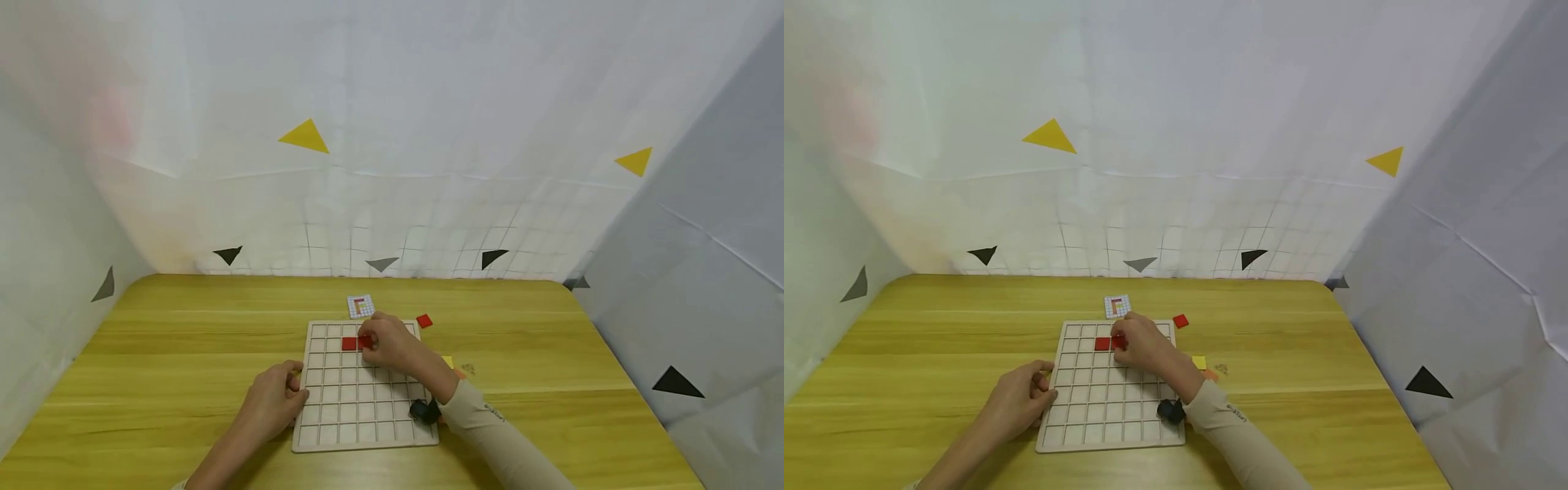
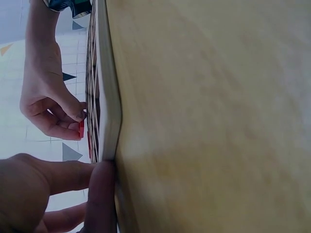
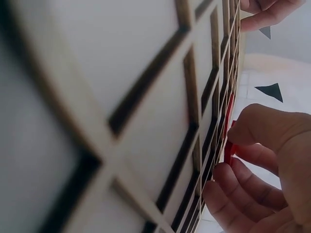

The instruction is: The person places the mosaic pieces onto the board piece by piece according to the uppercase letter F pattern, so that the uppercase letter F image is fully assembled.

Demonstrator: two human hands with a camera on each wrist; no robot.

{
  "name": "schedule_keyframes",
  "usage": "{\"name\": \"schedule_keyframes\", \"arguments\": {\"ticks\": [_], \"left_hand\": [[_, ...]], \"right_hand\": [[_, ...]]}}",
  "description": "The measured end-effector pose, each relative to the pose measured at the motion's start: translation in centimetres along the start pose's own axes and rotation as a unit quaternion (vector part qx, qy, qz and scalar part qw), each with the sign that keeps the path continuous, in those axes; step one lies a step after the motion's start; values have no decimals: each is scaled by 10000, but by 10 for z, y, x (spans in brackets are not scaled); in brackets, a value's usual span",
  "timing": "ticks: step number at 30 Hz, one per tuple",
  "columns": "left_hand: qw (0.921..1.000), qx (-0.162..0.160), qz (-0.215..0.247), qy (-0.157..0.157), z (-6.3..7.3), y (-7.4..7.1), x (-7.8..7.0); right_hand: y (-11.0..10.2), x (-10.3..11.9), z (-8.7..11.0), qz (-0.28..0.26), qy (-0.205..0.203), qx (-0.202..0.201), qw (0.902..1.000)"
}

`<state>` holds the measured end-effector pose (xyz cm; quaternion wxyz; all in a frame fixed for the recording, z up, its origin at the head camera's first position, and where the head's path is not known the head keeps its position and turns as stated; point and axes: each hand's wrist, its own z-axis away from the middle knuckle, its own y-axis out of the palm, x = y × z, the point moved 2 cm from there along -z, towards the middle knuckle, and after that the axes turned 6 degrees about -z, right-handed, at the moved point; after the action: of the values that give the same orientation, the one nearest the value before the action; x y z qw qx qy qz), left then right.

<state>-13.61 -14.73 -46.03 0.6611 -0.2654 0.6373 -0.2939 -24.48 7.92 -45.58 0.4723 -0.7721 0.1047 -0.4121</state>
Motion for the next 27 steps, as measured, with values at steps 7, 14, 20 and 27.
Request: {"name": "schedule_keyframes", "arguments": {"ticks": [7,14,20,27], "left_hand": [[10000,-19,-32,35,-1,0,0],[10000,-6,-68,-2,-1,-1,0],[10000,39,-61,-51,-1,0,0],[10000,52,-51,-61,0,0,0]], "right_hand": [[0,3,-1,34,97,96,9999],[-1,4,-1,67,212,145,9996],[-1,3,2,70,327,185,9993],[-2,3,1,14,367,233,9991]]}}
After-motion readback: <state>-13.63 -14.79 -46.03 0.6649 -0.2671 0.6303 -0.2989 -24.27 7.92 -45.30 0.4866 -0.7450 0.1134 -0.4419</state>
